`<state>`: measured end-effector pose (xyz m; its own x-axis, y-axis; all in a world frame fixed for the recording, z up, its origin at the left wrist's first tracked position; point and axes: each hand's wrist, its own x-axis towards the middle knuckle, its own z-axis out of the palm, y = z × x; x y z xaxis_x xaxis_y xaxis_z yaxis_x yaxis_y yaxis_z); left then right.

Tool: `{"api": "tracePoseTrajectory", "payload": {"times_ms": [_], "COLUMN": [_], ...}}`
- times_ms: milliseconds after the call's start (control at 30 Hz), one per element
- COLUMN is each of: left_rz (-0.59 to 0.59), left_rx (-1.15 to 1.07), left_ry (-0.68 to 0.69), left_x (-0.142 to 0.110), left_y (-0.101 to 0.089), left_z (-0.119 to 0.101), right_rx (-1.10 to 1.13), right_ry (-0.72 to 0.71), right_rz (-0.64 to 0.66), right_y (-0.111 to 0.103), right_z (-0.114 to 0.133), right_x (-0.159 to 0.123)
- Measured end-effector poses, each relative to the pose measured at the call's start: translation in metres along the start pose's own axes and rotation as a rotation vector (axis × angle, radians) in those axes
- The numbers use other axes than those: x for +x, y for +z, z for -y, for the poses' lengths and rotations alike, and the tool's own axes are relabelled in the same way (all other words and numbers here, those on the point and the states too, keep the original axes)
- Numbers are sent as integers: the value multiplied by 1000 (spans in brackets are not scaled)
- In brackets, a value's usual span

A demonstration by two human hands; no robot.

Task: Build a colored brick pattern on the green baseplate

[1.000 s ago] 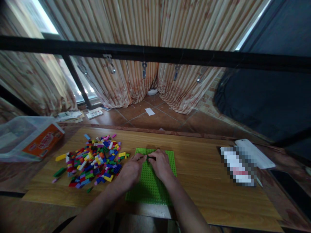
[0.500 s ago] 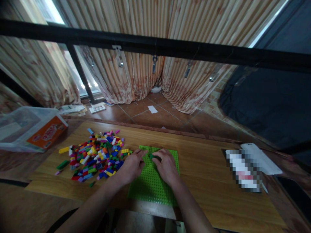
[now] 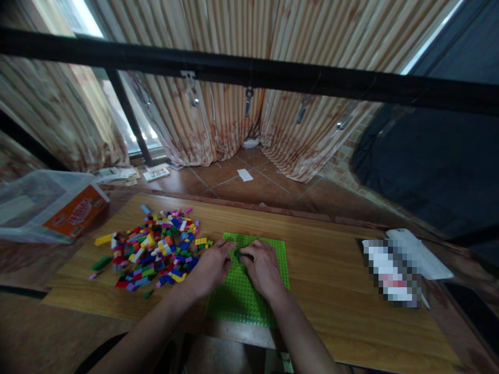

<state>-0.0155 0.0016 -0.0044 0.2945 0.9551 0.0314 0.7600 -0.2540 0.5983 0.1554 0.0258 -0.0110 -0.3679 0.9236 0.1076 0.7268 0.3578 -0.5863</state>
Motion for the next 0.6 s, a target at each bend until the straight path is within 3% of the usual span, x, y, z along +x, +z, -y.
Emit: {"api": "tracePoseTrajectory", "payload": {"times_ms": [300, 600], "left_rz": [100, 122], "left_rx": [169, 284], "left_ry": [-4, -24], "left_x": [-8, -11], "left_y": [3, 11], "left_z": [-12, -20], "right_rx": [78, 142], "right_ry": [2, -8], "right_rz": [1, 23], "right_y": [-1, -3], "right_z": [2, -3], "right_x": [3, 6]}}
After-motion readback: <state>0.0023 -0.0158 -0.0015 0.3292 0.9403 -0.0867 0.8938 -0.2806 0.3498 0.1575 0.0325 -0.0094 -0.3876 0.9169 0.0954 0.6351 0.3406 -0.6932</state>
